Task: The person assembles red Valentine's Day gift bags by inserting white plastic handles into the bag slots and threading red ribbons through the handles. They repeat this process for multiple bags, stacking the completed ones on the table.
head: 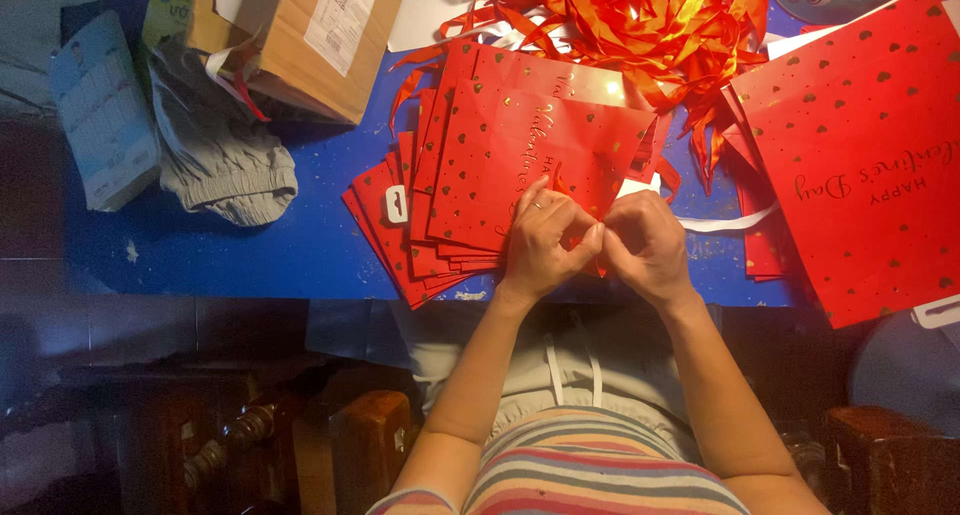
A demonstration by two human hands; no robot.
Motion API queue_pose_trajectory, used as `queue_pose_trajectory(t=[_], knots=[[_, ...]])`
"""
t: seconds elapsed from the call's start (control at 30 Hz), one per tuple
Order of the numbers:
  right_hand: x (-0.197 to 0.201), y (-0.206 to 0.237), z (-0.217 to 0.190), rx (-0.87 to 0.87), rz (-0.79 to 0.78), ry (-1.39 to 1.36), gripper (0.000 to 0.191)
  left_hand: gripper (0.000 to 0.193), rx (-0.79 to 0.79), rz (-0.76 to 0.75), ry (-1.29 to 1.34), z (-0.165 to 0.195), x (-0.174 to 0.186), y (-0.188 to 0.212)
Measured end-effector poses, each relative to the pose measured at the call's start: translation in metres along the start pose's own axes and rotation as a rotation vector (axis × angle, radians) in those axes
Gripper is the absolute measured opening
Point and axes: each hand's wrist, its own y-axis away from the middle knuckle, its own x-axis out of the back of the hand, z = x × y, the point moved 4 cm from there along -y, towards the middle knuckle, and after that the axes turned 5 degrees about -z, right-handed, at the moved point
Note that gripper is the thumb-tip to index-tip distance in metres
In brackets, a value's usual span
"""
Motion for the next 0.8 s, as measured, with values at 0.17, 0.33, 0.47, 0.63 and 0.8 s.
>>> queue_pose_trajectory(t=[0.17,0.33,0.47,0.63,0.8], knots=[[0.001,0.002,0.0,-0.015,0.001,0.035,0.015,0.014,0.008,0.004,0.001,-0.001,-0.002,0.0],[0.0,0.007,0.005,-0.009,0.053,0.014,0.016,0.014,-0.002,0.001,-0.013,0.0,-0.001,0.0],[0.002,0.009,0.015,-0.156,0.17,-0.167,0.014,0.013,0.0,-0.004,-0.003,0.001,0.0,-0.001],[0.001,0.002,0.002,-0.037,0.061,-0.048,0.014,0.011,-0.001,0.006,0.005,0.001,0.001,0.0],[-0.001,-0.001,-0.006,0.015,-0.003,0.078,0.016,0.01,0.006,0.029,0.014,0.0,0.002,0.001]])
